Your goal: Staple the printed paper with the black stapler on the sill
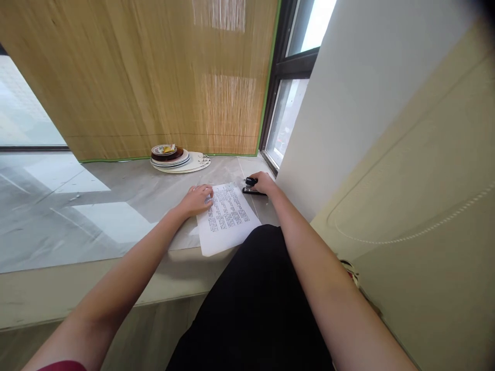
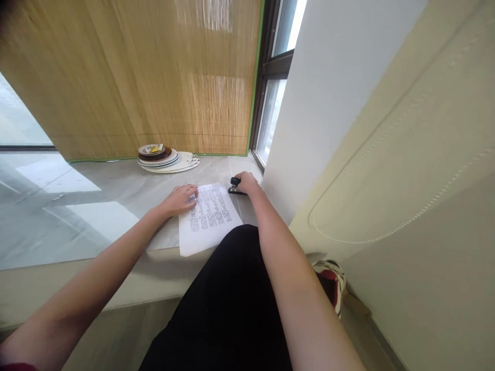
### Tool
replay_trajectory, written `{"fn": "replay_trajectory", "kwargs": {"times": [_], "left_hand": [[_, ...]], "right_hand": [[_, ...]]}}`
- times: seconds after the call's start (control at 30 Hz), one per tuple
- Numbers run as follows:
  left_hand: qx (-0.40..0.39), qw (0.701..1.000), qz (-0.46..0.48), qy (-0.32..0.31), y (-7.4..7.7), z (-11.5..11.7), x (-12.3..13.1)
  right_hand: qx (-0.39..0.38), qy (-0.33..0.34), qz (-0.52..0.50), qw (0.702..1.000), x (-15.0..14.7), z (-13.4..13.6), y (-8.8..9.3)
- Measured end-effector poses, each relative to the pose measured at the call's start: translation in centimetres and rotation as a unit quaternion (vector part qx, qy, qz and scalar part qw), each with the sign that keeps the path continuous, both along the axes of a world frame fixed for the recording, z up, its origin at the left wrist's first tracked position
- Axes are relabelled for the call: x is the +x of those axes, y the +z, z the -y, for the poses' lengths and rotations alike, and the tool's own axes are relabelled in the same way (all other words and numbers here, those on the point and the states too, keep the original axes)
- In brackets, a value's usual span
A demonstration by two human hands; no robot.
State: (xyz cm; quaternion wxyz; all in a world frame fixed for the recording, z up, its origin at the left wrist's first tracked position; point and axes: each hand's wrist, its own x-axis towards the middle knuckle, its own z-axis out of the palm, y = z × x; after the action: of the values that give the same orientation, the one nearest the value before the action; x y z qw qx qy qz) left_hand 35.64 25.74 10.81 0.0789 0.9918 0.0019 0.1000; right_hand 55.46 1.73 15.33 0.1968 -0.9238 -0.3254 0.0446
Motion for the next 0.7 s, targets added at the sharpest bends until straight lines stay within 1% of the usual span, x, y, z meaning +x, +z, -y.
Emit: {"fn": "replay_trajectory", "kwargs": {"times": [0.03, 0.13, 0.2, 0.27, 0.37, 0.47, 0.57, 0.7], "left_hand": [[-0.001, 1.000, -0.003, -0.004, 0.3, 0.5, 0.5], [-0.018, 0.998, -0.034, -0.045, 0.9, 1.9, 2.5], [-0.019, 0.993, -0.080, -0.081, 0.9, 2.3, 3.8], [-0.012, 0.986, -0.118, -0.119, 0.5, 2.2, 4.5], [-0.006, 0.977, -0.132, -0.168, 0.0, 1.7, 4.4], [-0.010, 0.971, -0.125, -0.204, 0.0, 1.3, 3.8], [-0.009, 0.969, -0.118, -0.216, 0.1, 1.3, 3.7], [-0.012, 0.972, -0.111, -0.206, -0.2, 1.5, 3.8]], "right_hand": [[0.010, 0.022, -0.006, 1.000, 0.1, -0.3, -0.2], [0.037, 0.071, -0.006, 0.997, 0.2, -1.0, -0.7], [0.056, 0.093, -0.003, 0.994, 0.2, -1.1, -1.0], [0.067, 0.104, -0.002, 0.992, 0.3, -1.1, -1.3], [0.088, 0.123, -0.014, 0.988, 0.3, -1.0, -1.7], [0.118, 0.170, -0.021, 0.978, 0.3, -1.0, -2.3], [0.150, 0.198, -0.003, 0.969, 0.0, -0.8, -3.2], [0.219, 0.230, 0.032, 0.948, -0.2, 0.2, -4.8]]}}
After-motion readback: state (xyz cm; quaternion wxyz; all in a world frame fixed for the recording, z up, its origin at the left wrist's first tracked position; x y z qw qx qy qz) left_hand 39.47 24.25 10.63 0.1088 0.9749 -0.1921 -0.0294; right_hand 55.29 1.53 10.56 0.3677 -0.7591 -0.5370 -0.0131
